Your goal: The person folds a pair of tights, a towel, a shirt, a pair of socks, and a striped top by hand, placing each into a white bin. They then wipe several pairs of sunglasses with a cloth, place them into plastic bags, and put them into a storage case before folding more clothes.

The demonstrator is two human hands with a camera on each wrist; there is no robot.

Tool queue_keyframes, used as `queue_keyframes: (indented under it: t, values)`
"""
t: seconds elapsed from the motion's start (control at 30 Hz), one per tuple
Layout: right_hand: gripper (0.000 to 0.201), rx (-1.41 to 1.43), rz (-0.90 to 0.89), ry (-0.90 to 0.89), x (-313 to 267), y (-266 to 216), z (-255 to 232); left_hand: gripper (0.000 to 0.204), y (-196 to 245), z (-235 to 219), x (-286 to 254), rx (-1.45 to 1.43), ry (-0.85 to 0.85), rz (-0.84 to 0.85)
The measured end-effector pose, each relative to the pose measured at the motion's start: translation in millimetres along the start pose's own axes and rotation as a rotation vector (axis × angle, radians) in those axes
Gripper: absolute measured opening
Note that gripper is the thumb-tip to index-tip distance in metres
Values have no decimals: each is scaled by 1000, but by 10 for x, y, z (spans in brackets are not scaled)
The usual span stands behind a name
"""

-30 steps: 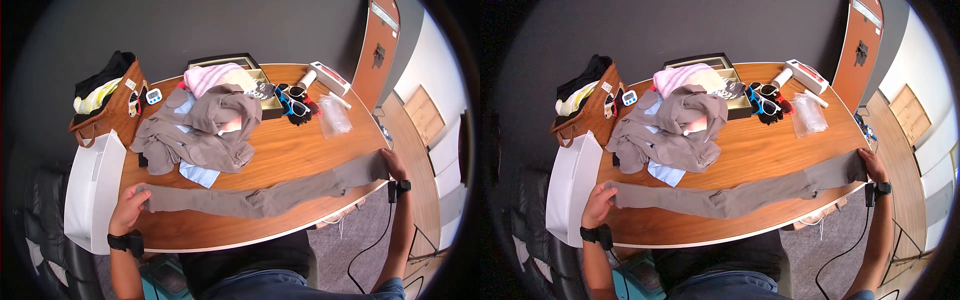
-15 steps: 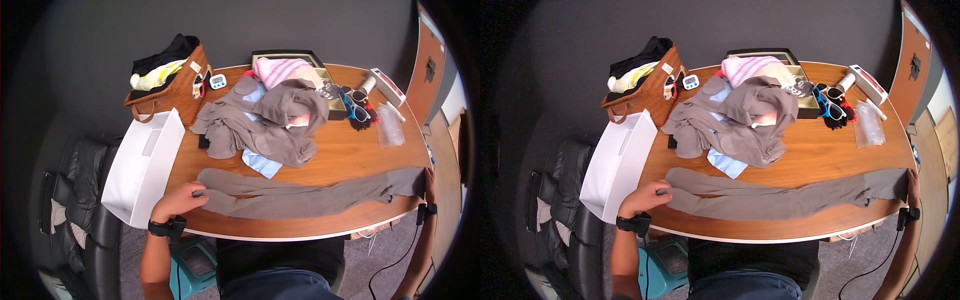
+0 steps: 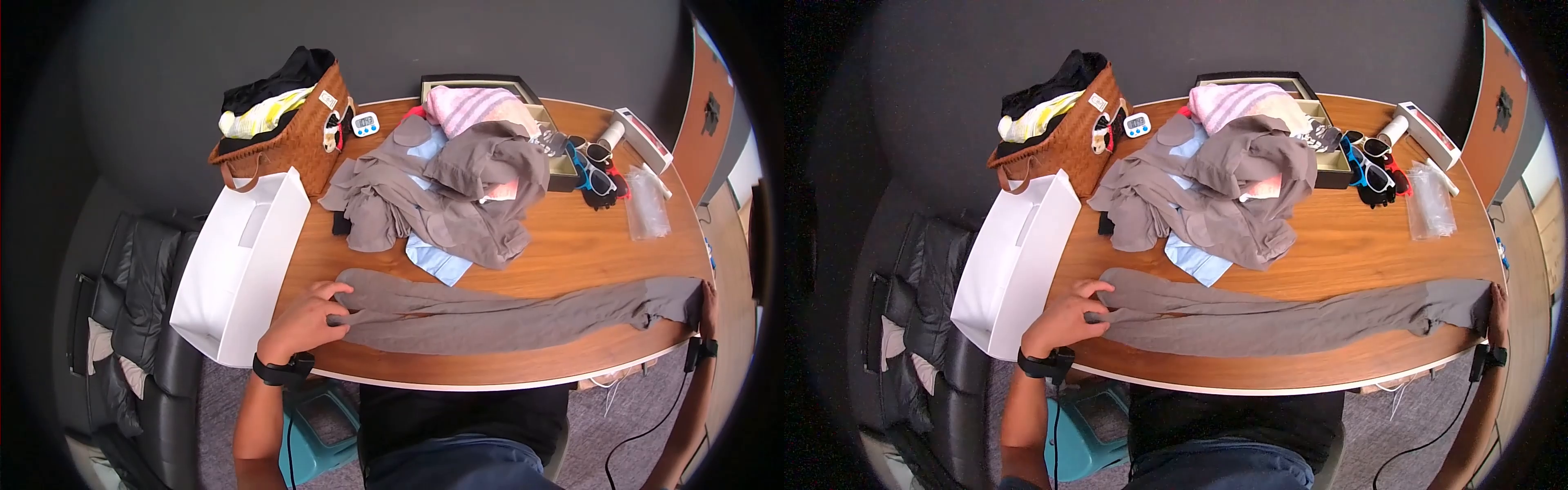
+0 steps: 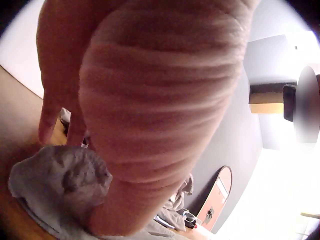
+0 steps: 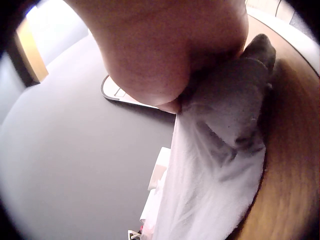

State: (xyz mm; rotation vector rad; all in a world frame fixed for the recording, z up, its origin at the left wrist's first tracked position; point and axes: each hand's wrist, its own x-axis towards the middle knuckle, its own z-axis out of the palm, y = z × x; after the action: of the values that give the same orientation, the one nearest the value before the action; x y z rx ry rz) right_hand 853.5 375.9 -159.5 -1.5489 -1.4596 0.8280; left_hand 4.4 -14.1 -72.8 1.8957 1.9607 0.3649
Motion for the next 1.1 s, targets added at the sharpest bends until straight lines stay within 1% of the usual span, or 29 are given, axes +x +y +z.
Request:
queue_keyframes:
  t: [0.07,0.1,0.13,0.17,0.2,0.27,0.3,0.37,0.4,0.43,0.47,0.5,0.53,0.57,0.6,0.67,0.7,0.73,0.77,0.8,0.83,0.87,0.93,0.97,1.0,1.07,1.1]
  values:
    - [41,1,-2,-14,9,8,11,14,-26,42,-6,8,77,43]
    - [42,11,-18,9,5,20,21,14,-70,77,1,6,77,40]
    - [42,21,-34,32,13,40,19,14,-122,118,18,-4,112,37]
    - [42,19,-34,29,27,53,10,14,-149,141,21,-15,148,34]
    - [42,20,-22,21,41,66,1,14,-150,150,17,-16,148,32]
    - [42,21,-11,16,35,38,0,14,-125,167,32,84,201,6]
    - [41,37,7,-12,30,23,-15,14,-114,166,25,83,201,10]
    - [41,49,23,-33,12,-44,-44,12,-88,139,-8,-401,267,-165]
    - [41,1,19,24,6,-76,-57,12,-79,90,-41,-406,263,-162]
    - [40,-47,14,79,2,-121,-65,13,-78,8,-92,-613,347,-149]
    - [40,-50,14,80,21,-163,-121,15,-101,-72,-135,-820,433,-135]
    - [41,-12,27,70,41,-230,-207,15,-159,-148,-170,-822,433,-134]
    - [41,28,39,59,66,-283,-286,19,-211,-238,-194,-1012,471,10]
    - [40,102,8,81,98,-328,-347,23,-221,-311,-192,-1198,506,161]
    - [40,106,24,235,133,-352,-383,23,-191,-382,-199,-1198,506,163]
    - [41,220,-2,86,228,-388,-561,22,-50,-552,-211,-1264,519,-66]
    - [41,220,-3,89,283,-360,-583,21,-65,-567,-182,-1194,450,-173]
    - [40,207,-3,34,335,-313,-562,21,-138,-506,-150,-1195,448,-167]
    - [40,194,-4,-18,373,-241,-545,23,-266,-382,-89,-985,383,-254]
    - [36,160,61,-7,397,-126,-486,25,-376,-244,-21,-775,317,-334]
    - [36,83,-16,-114,350,-160,-318,24,-442,-100,25,-770,279,-305]
    - [36,3,-90,-221,238,-317,-93,24,-452,-25,50,-776,271,-295]
    - [37,-130,81,-216,-25,-643,217,18,-463,79,78,-477,162,-416]
    - [38,-136,55,-234,13,-567,236,19,-394,71,94,-486,173,-480]
    - [38,-139,58,-236,31,-542,243,19,-432,99,94,-488,169,-483]
    - [38,-153,41,-225,82,-506,264,20,-530,127,84,-470,259,-357]
    - [38,-152,39,-226,97,-498,261,20,-541,133,79,-469,262,-358]
